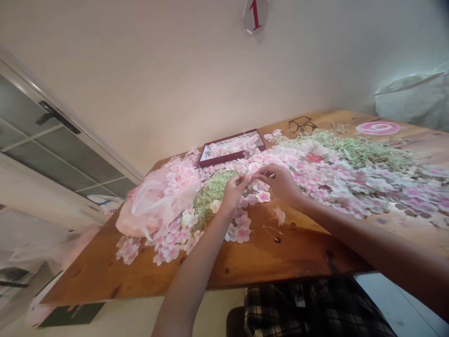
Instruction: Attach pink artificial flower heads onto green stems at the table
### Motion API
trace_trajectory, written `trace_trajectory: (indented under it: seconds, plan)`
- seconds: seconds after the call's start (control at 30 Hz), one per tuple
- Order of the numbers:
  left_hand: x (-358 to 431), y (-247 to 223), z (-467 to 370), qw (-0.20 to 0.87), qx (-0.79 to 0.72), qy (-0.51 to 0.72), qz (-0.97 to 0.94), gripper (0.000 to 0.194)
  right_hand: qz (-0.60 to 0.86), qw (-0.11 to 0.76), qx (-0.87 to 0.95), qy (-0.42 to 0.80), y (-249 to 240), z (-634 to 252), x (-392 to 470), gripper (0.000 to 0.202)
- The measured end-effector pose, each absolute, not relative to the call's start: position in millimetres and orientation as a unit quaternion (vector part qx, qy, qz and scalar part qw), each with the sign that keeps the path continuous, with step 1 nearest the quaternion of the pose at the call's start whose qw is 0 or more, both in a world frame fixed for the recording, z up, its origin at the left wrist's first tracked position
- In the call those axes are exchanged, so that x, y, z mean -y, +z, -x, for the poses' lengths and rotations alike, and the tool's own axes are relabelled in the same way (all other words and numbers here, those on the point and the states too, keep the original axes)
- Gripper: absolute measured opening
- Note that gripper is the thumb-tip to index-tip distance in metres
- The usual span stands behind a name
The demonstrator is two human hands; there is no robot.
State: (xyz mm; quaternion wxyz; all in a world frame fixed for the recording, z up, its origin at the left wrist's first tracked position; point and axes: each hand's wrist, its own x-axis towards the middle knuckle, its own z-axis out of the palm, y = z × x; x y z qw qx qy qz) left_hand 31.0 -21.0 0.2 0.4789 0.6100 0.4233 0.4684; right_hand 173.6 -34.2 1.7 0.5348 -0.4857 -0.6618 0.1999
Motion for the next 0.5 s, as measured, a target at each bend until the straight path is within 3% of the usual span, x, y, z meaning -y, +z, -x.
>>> trace_trajectory:
  seconds: [0.13,0.3,0.5]
  plan:
    - [24.6,4.8,-33.3,0.517,-0.417,0.473,-0.579,0.024,0.469,0.554,0.634,0.266,2.7,-173.1,38.4,0.016]
    - [25.0,7.6,-35.1,0.582,-0.394,0.479,-0.526,0.025,0.475,0.519,0.498,0.506,4.9,-171.1,44.5,0.02]
    - [21.2,3.1,-34.0,0.452,-0.404,0.491,-0.625,0.023,0.42,0.512,0.392,0.639,-5.0,-169.0,41.5,0.018]
